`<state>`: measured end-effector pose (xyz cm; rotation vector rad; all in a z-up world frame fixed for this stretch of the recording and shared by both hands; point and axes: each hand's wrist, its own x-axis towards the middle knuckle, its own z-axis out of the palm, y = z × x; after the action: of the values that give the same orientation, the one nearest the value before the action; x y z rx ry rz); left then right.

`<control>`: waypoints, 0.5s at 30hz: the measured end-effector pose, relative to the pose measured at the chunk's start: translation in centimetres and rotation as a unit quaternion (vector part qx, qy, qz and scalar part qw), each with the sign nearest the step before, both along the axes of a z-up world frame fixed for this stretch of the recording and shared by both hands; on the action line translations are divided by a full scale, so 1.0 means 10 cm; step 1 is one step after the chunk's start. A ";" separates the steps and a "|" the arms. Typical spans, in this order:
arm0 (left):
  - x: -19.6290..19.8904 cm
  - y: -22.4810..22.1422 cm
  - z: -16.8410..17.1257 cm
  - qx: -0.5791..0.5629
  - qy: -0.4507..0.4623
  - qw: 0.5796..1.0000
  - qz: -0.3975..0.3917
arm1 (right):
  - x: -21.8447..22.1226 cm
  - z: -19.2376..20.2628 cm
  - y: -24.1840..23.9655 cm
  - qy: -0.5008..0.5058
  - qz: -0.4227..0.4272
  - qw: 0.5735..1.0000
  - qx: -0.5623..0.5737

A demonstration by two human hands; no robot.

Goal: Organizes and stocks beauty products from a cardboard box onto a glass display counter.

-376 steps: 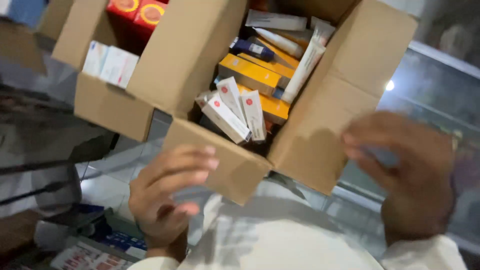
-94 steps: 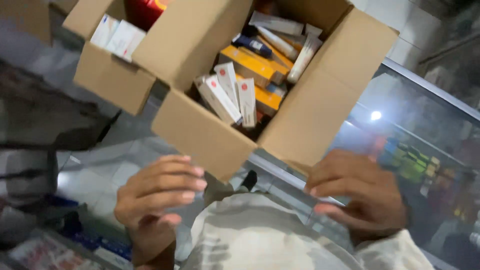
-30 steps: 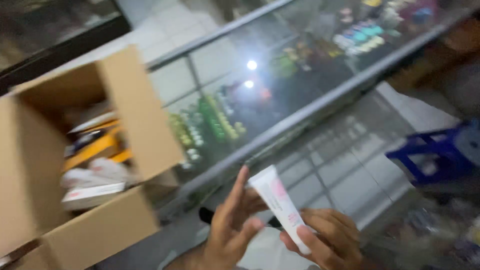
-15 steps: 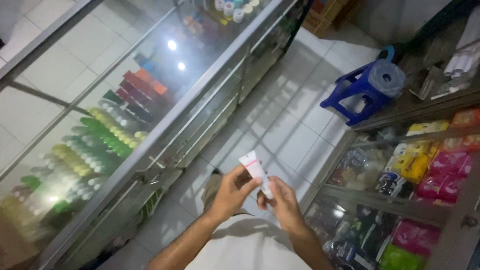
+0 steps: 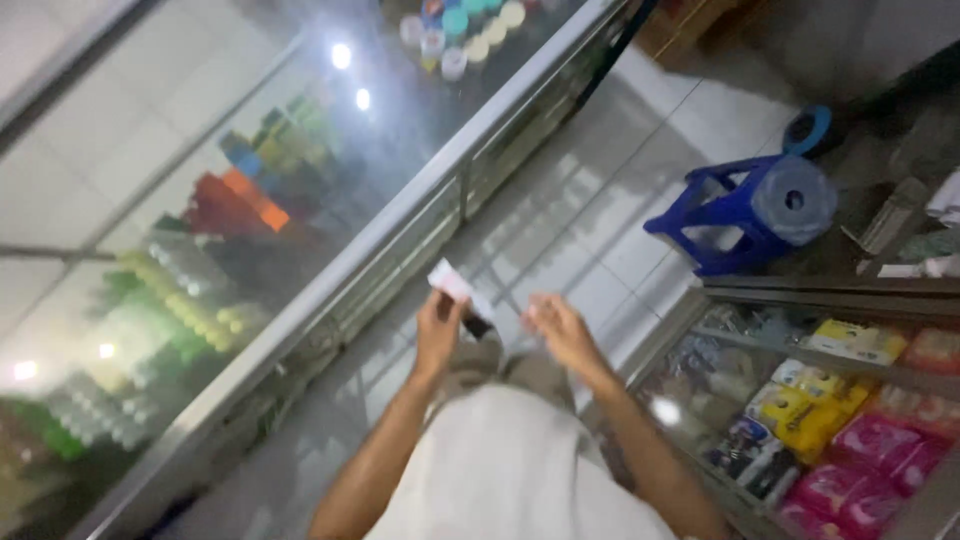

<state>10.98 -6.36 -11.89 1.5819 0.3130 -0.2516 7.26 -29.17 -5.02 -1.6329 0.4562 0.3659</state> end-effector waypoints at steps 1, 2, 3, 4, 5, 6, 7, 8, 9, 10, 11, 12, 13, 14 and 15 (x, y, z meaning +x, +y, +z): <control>0.11 -0.06 -0.06 0.000 0.013 1.000 0.010 | 0.16 -0.12 -0.12 0.013 0.010 1.000 0.000; 0.22 -0.12 -0.12 -0.021 -0.007 0.998 0.050 | 0.32 -0.24 -0.24 0.005 -0.006 1.000 0.010; 0.45 -0.18 -0.19 -0.041 -0.038 0.994 0.092 | 0.61 -0.38 -0.35 -0.013 -0.021 1.000 0.020; 0.62 -0.20 0.08 -0.039 -0.036 0.993 0.106 | 0.83 -0.38 -0.41 -0.010 -0.007 1.000 0.021; 0.77 -0.22 0.35 0.004 0.005 0.994 0.110 | 1.03 -0.38 -0.46 -0.002 -0.017 1.000 0.008; 0.92 -0.22 0.62 0.046 0.046 0.991 0.114 | 1.23 -0.38 -0.50 0.005 -0.026 1.000 -0.005; 1.07 -0.20 0.55 0.046 0.049 0.989 0.129 | 1.42 -0.48 -0.53 0.007 -0.011 1.000 -0.006; 1.21 -0.18 0.48 0.063 0.032 0.986 0.150 | 1.62 -0.58 -0.57 -0.019 0.053 0.995 -0.082; 1.40 -0.17 0.39 0.081 0.013 0.982 0.173 | 1.86 -0.70 -0.62 -0.051 0.117 0.979 -0.158; 1.58 -0.13 0.25 0.079 0.013 0.979 0.189 | 2.14 -0.84 -0.59 -0.054 0.133 0.977 -0.158; 1.68 -0.12 0.13 0.107 -0.008 0.970 0.217 | 2.35 -0.96 -0.59 -0.099 0.222 0.933 -0.266; 1.77 -0.10 -0.02 0.136 -0.029 0.960 0.244 | 2.55 -1.10 -0.58 -0.146 0.306 0.867 -0.366; 1.88 -0.16 -0.15 0.132 -0.023 0.955 0.265 | 2.76 -1.26 -0.61 -0.151 0.326 0.858 -0.366; 2.00 -0.21 -0.28 0.160 -0.042 0.941 0.294 | 2.98 -1.42 -0.64 -0.202 0.401 0.768 -0.457; 2.15 -0.21 -0.40 0.192 -0.063 0.925 0.323 | 3.24 -1.59 -0.60 -0.258 0.463 0.660 -0.532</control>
<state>32.52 -8.49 -15.91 1.7718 0.7965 0.4485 39.64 -35.20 -20.94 -2.9515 -0.8712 0.3539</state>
